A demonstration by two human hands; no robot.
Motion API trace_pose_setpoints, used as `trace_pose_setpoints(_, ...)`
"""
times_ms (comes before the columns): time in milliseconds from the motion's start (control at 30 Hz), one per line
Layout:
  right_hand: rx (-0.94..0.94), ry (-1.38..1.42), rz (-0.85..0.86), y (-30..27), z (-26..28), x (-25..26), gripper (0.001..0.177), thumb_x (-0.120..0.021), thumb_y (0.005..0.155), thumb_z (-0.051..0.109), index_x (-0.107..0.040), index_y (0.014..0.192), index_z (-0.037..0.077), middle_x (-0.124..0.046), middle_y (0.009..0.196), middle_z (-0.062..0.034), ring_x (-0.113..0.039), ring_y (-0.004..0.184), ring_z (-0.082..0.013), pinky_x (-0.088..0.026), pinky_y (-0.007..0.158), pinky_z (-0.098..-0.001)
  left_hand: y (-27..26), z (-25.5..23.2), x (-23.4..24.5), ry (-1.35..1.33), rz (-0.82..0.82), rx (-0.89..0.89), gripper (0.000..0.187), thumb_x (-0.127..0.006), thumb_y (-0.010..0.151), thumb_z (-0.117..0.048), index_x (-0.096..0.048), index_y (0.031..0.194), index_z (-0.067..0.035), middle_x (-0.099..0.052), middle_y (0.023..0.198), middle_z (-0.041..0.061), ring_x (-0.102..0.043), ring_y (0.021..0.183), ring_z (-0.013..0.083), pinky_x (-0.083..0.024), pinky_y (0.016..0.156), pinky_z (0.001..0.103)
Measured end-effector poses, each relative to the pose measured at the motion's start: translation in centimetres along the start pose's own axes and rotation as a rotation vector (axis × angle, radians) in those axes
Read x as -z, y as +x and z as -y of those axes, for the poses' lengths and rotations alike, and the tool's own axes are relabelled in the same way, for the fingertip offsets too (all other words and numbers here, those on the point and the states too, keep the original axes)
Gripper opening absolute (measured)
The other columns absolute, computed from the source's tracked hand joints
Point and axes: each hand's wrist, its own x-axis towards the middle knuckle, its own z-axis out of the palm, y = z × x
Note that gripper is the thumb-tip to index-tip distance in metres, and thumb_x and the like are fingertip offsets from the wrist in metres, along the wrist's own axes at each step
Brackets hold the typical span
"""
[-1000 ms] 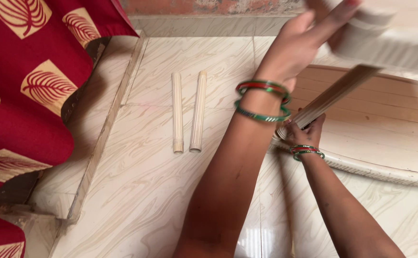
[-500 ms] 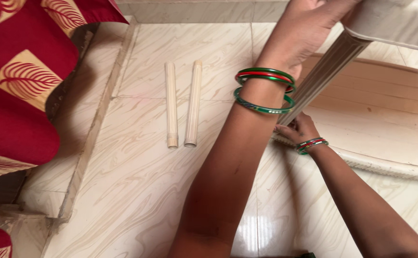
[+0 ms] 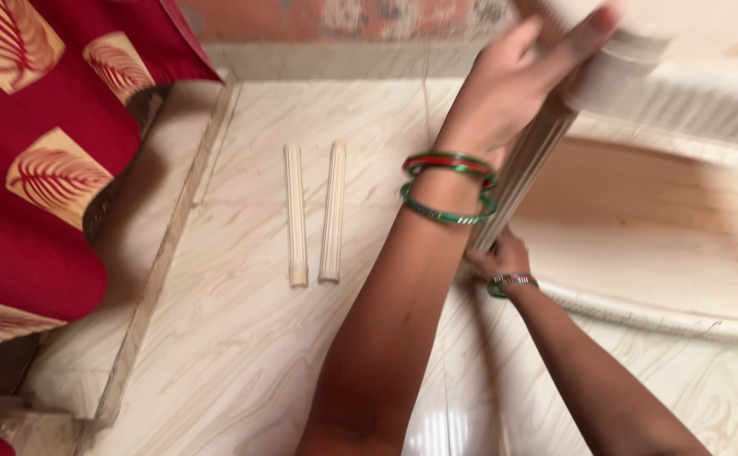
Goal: The person assembles a two-tier plastic stool by inserting cylindrical legs into the underside of the top and bottom trays. They align and press each leg into place, then flip the assembled unit upright and adjust its position on the floor.
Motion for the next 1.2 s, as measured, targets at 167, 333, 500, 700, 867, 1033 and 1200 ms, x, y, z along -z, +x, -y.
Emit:
trace_pose_setpoints(167,0.057,0.169,0.052,-0.4,1.2,1.6,0.087,-0.083,0.07,0.03,-0.044,0.143,0.005,-0.064,0.129,-0.0212,-0.064,0.116,-0.0322,-0.053,0.096,-0.0411,-0.5,0.4,-0.7,0.001,-0.046,0.079,0.119,-0.083,0.073,-0.063,-0.041,0.146,0.021,-0.063,0.132,0.033,-0.064,0.121,0.0292,-0.051,0.102,0.037)
trace_pose_setpoints(333,0.406,0.745,-0.452,-0.8,6.3,9.7,0.054,-0.066,0.102,0.022,-0.041,0.147,0.008,-0.055,0.145,-0.0143,-0.057,0.13,-0.0257,-0.05,0.112,-0.0394,0.2,2.3,-0.7,0.025,-0.097,0.167,0.145,-0.083,0.064,-0.067,-0.013,0.152,0.025,-0.058,0.137,0.038,-0.063,0.125,0.0305,-0.051,0.103,0.038)
trace_pose_setpoints(500,0.355,1.537,-0.278,-1.9,14.5,21.3,0.051,-0.059,0.111,0.045,-0.053,0.141,0.003,-0.068,0.132,-0.0118,-0.069,0.113,-0.0241,-0.059,0.087,-0.0332,-0.7,4.3,-0.8,-0.13,-0.067,0.032,0.132,-0.079,0.08,-0.058,-0.007,0.161,0.016,-0.059,0.135,0.038,-0.06,0.124,0.0318,-0.05,0.1,0.035)
trace_pose_setpoints(700,0.257,1.485,-0.088,-2.6,21.1,25.5,0.046,-0.065,0.108,0.034,-0.059,0.137,-0.001,-0.072,0.126,-0.0136,-0.075,0.114,-0.0248,-0.062,0.096,-0.028,-4.3,5.8,-1.3,-0.149,-0.063,-0.261,0.102,-0.077,0.093,-0.015,-0.011,0.169,-0.004,-0.059,0.138,0.026,-0.06,0.127,0.0242,-0.051,0.109,0.034)
trace_pose_setpoints(867,0.229,1.475,-0.073,-2.0,20.5,24.7,0.047,-0.064,0.108,0.037,-0.06,0.134,-0.003,-0.073,0.123,-0.0144,-0.074,0.11,-0.0237,-0.063,0.096,-0.0308,-5.3,5.8,-2.6,-0.275,-0.151,-0.224,0.099,-0.075,0.089,0.003,-0.012,0.165,-0.006,-0.061,0.132,0.025,-0.064,0.117,0.0242,-0.056,0.102,0.038)
trace_pose_setpoints(1033,0.304,1.347,-0.139,-1.9,18.7,23.6,0.039,-0.067,0.105,0.042,-0.063,0.115,0.004,-0.072,0.104,-0.0083,-0.071,0.09,-0.0179,-0.061,0.079,-0.0304,-5.7,4.8,-3.0,-0.177,-0.184,-0.214,0.107,-0.078,0.087,0.003,-0.006,0.165,-0.009,-0.063,0.131,0.025,-0.064,0.119,0.0231,-0.055,0.103,0.038)
trace_pose_setpoints(1200,0.413,1.338,-0.145,-1.7,16.8,22.9,0.027,-0.07,0.106,0.038,-0.063,0.106,0.012,-0.069,0.103,-0.0023,-0.062,0.082,-0.0127,-0.051,0.074,-0.0276,-5.8,4.5,-3.4,-0.141,-0.162,-0.214,0.107,-0.077,0.087,0.002,-0.005,0.165,-0.011,-0.065,0.13,0.025,-0.066,0.118,0.0237,-0.054,0.105,0.038)
